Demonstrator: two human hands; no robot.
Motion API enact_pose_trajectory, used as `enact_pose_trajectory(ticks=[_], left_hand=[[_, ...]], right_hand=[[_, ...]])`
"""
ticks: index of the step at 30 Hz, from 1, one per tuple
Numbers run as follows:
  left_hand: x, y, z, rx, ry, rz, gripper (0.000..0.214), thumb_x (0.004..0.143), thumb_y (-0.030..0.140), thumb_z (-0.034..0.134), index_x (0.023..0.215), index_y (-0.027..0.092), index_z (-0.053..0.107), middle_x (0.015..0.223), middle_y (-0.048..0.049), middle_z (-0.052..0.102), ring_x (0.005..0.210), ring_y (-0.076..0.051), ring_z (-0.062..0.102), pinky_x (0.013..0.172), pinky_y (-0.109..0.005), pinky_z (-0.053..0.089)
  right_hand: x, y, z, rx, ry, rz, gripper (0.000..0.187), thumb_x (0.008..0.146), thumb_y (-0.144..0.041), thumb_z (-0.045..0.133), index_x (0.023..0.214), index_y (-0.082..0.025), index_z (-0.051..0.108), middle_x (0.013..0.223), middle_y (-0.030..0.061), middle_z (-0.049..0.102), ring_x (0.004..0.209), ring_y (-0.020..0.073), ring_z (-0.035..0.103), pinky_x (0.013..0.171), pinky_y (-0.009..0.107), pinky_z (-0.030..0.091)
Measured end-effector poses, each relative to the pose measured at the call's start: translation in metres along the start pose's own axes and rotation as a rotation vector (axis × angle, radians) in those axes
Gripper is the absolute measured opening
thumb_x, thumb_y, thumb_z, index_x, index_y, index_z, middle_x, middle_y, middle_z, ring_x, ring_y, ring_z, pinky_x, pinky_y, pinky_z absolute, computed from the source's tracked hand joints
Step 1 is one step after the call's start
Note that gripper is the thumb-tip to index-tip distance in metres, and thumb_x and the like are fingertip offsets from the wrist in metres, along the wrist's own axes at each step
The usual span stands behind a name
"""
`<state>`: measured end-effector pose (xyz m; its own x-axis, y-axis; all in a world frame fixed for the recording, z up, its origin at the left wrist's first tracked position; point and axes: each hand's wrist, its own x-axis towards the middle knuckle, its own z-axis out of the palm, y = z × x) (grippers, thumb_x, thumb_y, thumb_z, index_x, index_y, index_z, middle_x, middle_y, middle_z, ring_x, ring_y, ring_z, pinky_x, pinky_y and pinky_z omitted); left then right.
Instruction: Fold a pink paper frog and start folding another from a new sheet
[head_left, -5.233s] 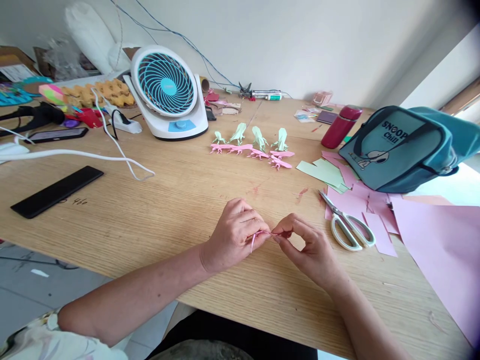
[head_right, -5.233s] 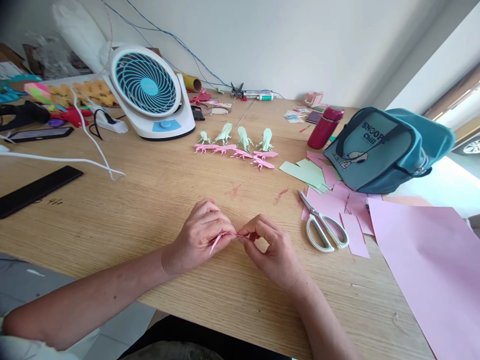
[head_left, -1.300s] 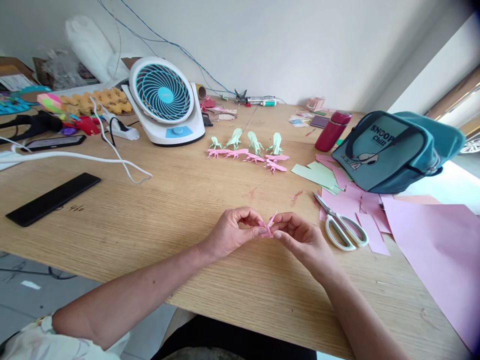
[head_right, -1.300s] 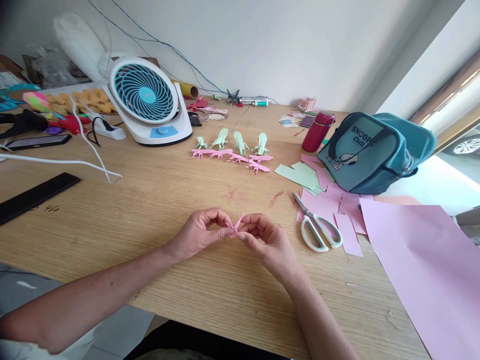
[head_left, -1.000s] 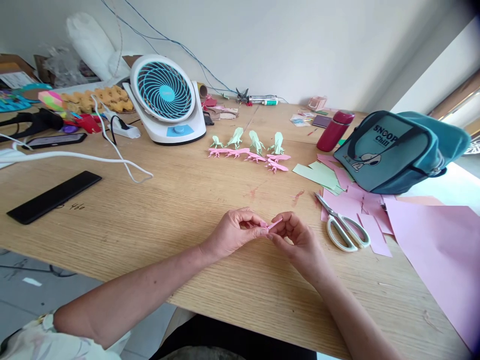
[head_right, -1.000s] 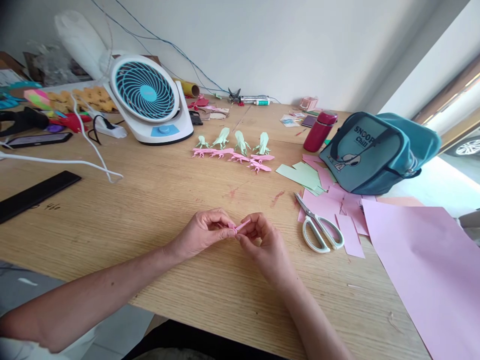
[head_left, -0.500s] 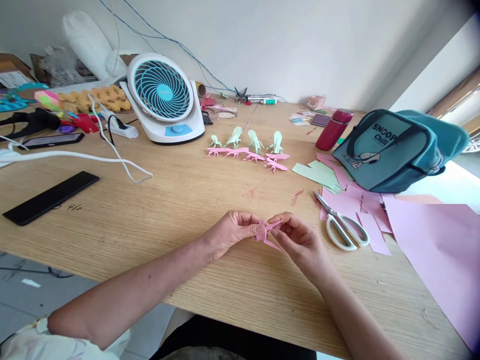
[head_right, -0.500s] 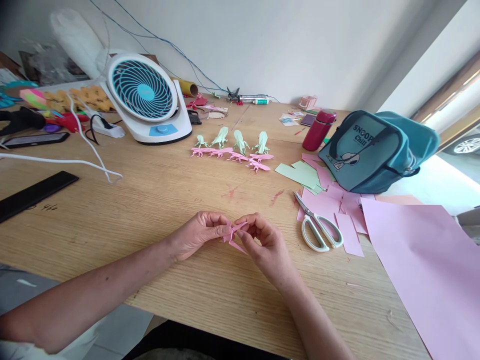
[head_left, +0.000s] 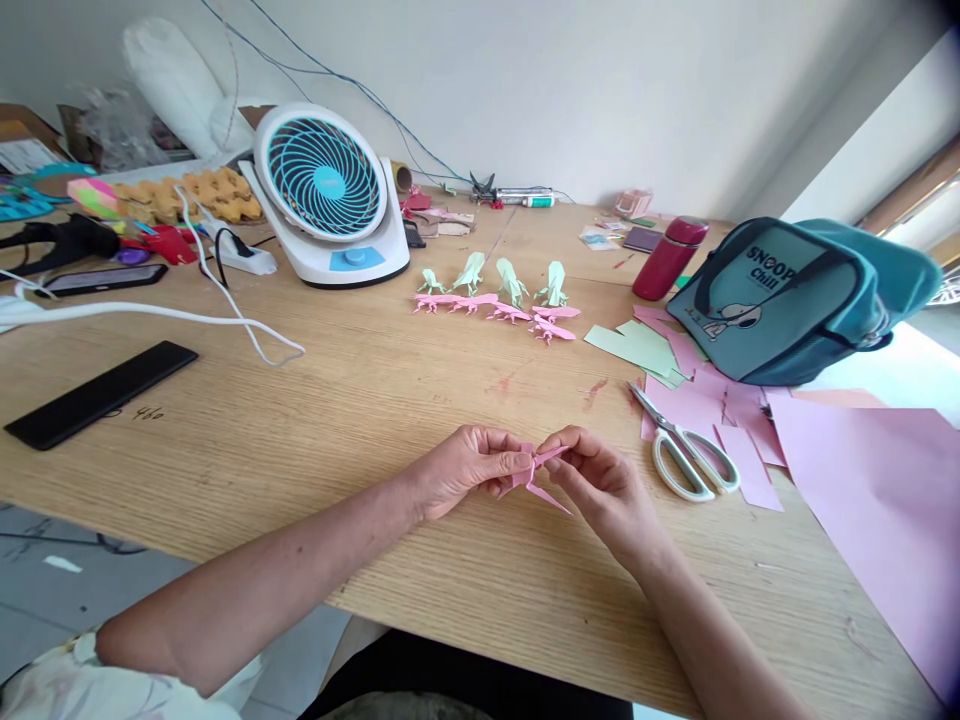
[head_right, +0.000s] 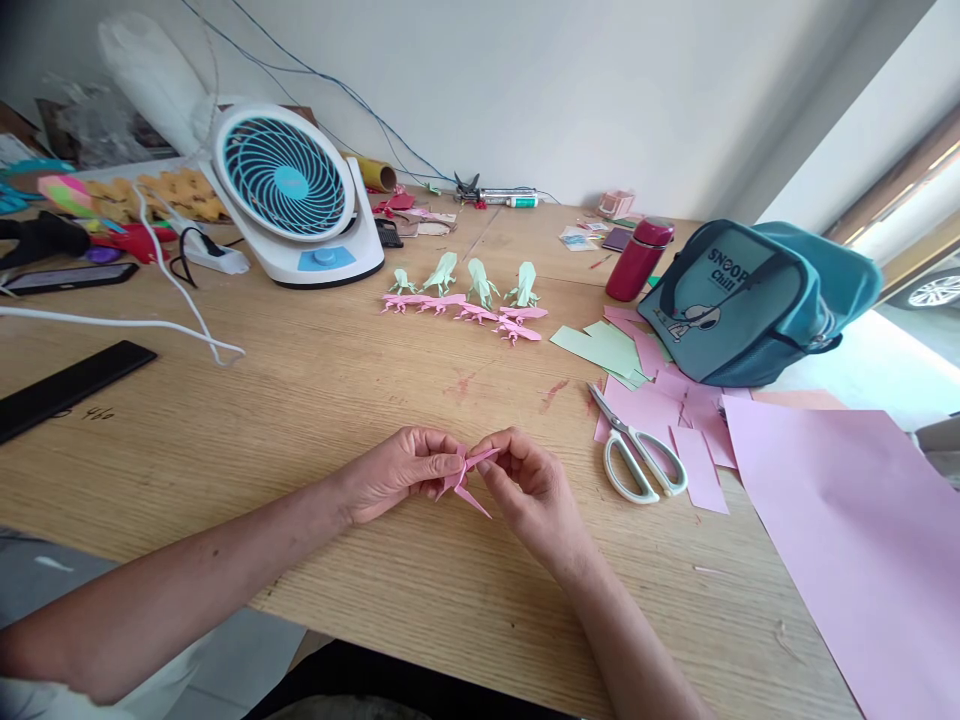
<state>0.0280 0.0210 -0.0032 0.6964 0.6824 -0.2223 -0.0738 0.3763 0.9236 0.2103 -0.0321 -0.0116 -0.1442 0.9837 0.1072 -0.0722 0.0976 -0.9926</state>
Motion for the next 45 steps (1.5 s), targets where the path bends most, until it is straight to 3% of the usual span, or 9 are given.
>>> enact_pose_trajectory(ticks=[5,9,12,16,26,33,38,45], left_hand=[[0.0,-0.003,0.002,0.13,0.066,0.105,0.028,0.075,0.036,0.078,0.07,0.012,0.065,0.065,0.0004,0.061,0.061,-0.007,0.051,0.058,-0.02,0.037],[-0.001,-0.004,0.005,0.271,0.149,0.21,0.026,0.074,0.034,0.078,0.072,0.012,0.066,0.069,0.0001,0.063,0.066,-0.01,0.056,0.064,-0.022,0.044],[-0.004,-0.002,0.008,0.346,0.183,0.272,0.023,0.076,0.031,0.077,0.071,0.012,0.066,0.07,0.0,0.064,0.068,-0.011,0.059,0.065,-0.021,0.047],[-0.007,-0.001,0.01,0.432,0.219,0.333,0.017,0.078,0.026,0.076,0.073,0.012,0.068,0.072,-0.0003,0.067,0.071,-0.011,0.063,0.067,-0.019,0.05],[-0.008,-0.001,0.01,0.536,0.298,0.424,0.008,0.08,0.021,0.073,0.078,0.013,0.071,0.076,-0.001,0.071,0.074,-0.012,0.066,0.072,-0.019,0.053],[-0.003,-0.005,0.008,0.381,0.255,0.353,0.011,0.079,0.022,0.074,0.077,0.012,0.07,0.075,-0.0013,0.07,0.072,-0.012,0.065,0.07,-0.022,0.055],[-0.001,-0.008,0.01,0.169,0.209,0.324,0.027,0.073,0.035,0.08,0.076,0.011,0.069,0.074,-0.0006,0.068,0.073,-0.014,0.067,0.075,-0.03,0.06],[-0.001,-0.009,0.009,0.19,0.227,0.345,0.027,0.074,0.035,0.08,0.078,0.011,0.069,0.074,-0.0011,0.069,0.074,-0.015,0.068,0.079,-0.03,0.059]], right_hand=[[0.0,0.0,0.0,-0.003,0.034,-0.047,0.013,0.089,-0.035,0.068,0.088,-0.022,0.063,0.082,0.001,0.062,0.075,0.0139,0.059,0.07,0.027,0.049],[-0.002,0.006,-0.001,-0.035,-0.005,-0.054,0.01,0.091,-0.032,0.064,0.089,-0.023,0.061,0.081,0.0004,0.059,0.073,0.0143,0.058,0.069,0.029,0.049],[-0.004,0.006,-0.001,-0.137,-0.016,-0.101,0.003,0.092,-0.027,0.062,0.094,-0.024,0.062,0.087,0.0018,0.059,0.077,0.0162,0.059,0.071,0.031,0.049],[-0.005,0.002,0.0,-0.287,-0.008,-0.21,0.008,0.094,-0.022,0.058,0.092,-0.024,0.065,0.087,0.0025,0.058,0.079,0.0167,0.056,0.073,0.032,0.047],[-0.001,0.016,-0.003,-0.243,0.089,-0.186,0.007,0.094,-0.027,0.059,0.091,-0.024,0.065,0.085,0.0019,0.057,0.076,0.0156,0.055,0.069,0.03,0.045],[-0.001,0.018,0.0,-0.251,0.116,-0.212,0.009,0.092,-0.03,0.061,0.086,-0.024,0.064,0.081,0.002,0.057,0.074,0.0164,0.052,0.066,0.03,0.043],[-0.001,0.016,0.004,-0.267,0.16,-0.211,0.014,0.09,-0.033,0.064,0.08,-0.023,0.063,0.078,0.0018,0.057,0.072,0.0164,0.052,0.065,0.03,0.043],[-0.002,0.015,0.006,-0.26,0.174,-0.225,0.013,0.091,-0.033,0.063,0.082,-0.023,0.065,0.078,0.0026,0.059,0.072,0.017,0.053,0.065,0.031,0.043]])
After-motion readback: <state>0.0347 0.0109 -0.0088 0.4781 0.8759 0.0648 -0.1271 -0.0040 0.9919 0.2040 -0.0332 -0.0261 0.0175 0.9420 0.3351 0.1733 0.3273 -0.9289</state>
